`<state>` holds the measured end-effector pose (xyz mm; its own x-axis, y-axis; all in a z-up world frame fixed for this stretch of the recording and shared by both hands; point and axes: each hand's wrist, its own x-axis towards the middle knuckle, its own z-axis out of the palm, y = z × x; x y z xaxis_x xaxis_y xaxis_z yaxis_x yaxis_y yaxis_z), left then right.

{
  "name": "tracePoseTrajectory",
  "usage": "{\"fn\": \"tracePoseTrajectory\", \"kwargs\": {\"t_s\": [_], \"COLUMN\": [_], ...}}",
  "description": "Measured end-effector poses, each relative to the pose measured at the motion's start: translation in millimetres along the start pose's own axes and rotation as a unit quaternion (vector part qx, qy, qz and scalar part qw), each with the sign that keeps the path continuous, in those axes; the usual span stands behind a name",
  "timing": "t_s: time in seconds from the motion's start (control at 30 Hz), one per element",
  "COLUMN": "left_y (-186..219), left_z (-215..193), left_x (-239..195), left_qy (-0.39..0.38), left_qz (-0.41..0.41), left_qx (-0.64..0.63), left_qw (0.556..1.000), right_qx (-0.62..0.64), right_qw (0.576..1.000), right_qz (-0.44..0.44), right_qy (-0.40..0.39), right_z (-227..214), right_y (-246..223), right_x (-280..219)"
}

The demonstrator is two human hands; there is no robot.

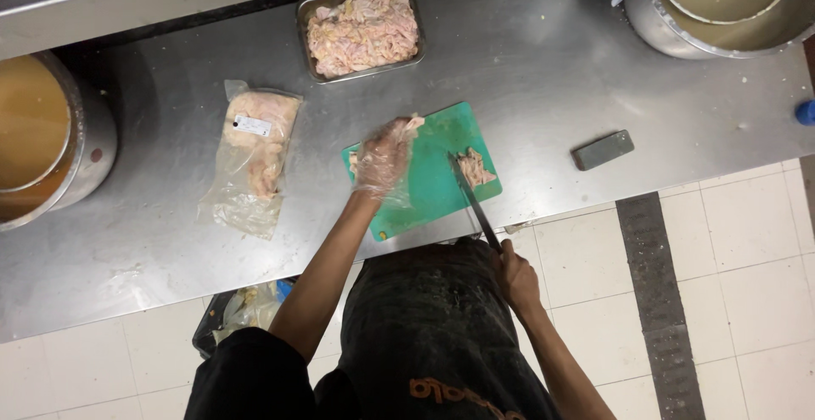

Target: The person slices meat on a cutting board using a knife, removes additional meat from a plastic bag by hand, and slices it on the cutting board.

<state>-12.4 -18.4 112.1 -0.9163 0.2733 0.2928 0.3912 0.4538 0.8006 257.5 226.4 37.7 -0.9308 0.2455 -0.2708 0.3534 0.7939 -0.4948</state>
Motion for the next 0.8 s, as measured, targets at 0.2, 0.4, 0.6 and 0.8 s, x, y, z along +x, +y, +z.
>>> {"fn": "tracePoseTrajectory", "kwargs": {"t_s": [0.2, 0.4, 0.6, 0.8], "left_y": [1, -62, -145, -102], "left_z": [72, 113, 135, 83], "left_x": [-10, -100, -148, -145], "left_qy": [-0.145, -0.175, -0.252, -0.21], "left_qz": [0.015, 0.048, -0.034, 0.03], "left_qx": [-0.015, 0.332, 0.277, 0.312], "left_qw": [0.989, 0.926, 0.927, 0.926], "right_qx": [0.089, 0.029, -0.011, 0.036], "right_qw": [0.994, 0.997, 0.995, 0.997], "right_qz": [0.028, -0.054, 0.062, 0.051], "right_qy": [0.054, 0.05, -0.075, -0.041], "right_z": [-18, -14, 4, -7], "right_y": [-10, -4, -5, 2], "right_x": [3, -11, -7, -30]}}
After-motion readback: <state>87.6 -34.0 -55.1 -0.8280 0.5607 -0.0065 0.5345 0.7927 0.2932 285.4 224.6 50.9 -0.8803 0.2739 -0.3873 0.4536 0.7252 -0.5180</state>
